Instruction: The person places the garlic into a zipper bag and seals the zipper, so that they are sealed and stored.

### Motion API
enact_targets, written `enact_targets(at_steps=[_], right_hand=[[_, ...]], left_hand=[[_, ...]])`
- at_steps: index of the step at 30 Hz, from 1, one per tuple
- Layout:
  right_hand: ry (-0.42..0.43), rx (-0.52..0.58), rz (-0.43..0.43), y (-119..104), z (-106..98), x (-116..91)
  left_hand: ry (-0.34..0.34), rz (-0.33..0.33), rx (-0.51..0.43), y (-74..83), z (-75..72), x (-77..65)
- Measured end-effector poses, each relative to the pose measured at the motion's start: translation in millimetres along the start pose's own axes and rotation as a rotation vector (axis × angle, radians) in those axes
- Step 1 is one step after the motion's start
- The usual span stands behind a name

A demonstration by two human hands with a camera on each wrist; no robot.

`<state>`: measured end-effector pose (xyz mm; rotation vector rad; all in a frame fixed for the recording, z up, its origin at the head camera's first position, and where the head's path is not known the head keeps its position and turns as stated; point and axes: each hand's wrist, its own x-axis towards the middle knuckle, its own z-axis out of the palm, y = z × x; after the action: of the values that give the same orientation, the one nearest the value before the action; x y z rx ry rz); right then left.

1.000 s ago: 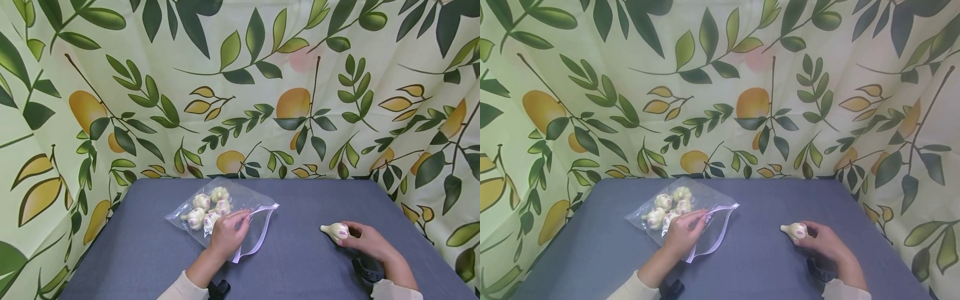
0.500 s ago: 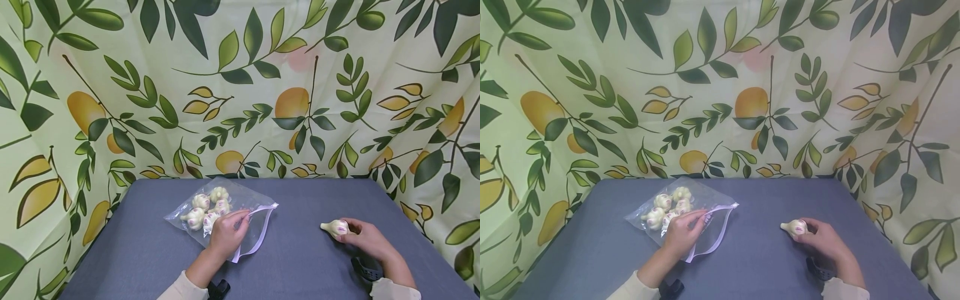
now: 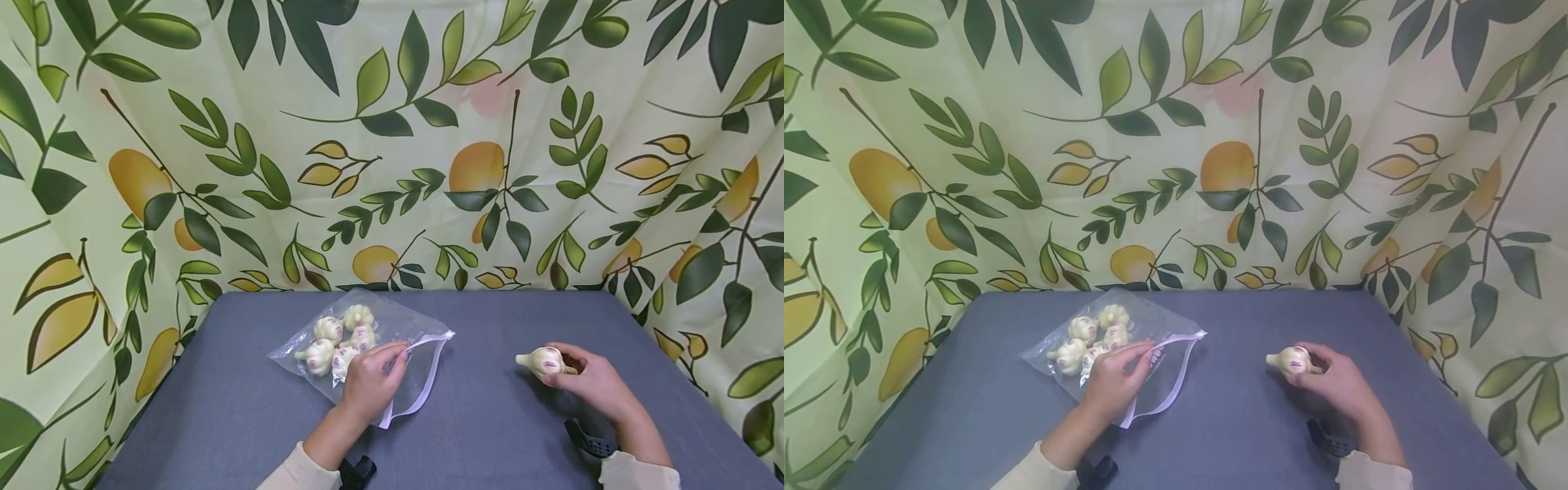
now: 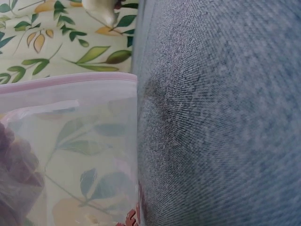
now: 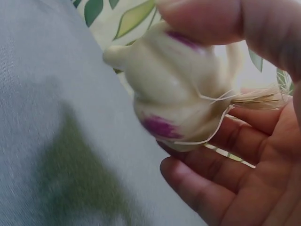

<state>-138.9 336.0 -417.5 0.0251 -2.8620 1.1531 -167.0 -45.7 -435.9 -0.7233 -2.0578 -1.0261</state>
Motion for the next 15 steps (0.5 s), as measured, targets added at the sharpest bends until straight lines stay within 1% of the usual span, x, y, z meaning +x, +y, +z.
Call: enact_targets(at_steps=[8,15], right_hand=[[0.01,0.028,-0.03,-13,4,3],[-0.002,0.026,-0.029,-20,9,4]], left_hand=[[0.0,-0.006,-0.001,-0.1,-0.5,0.3],[-0.003,0.0,-0.004,-0.2,0.1,0.1]])
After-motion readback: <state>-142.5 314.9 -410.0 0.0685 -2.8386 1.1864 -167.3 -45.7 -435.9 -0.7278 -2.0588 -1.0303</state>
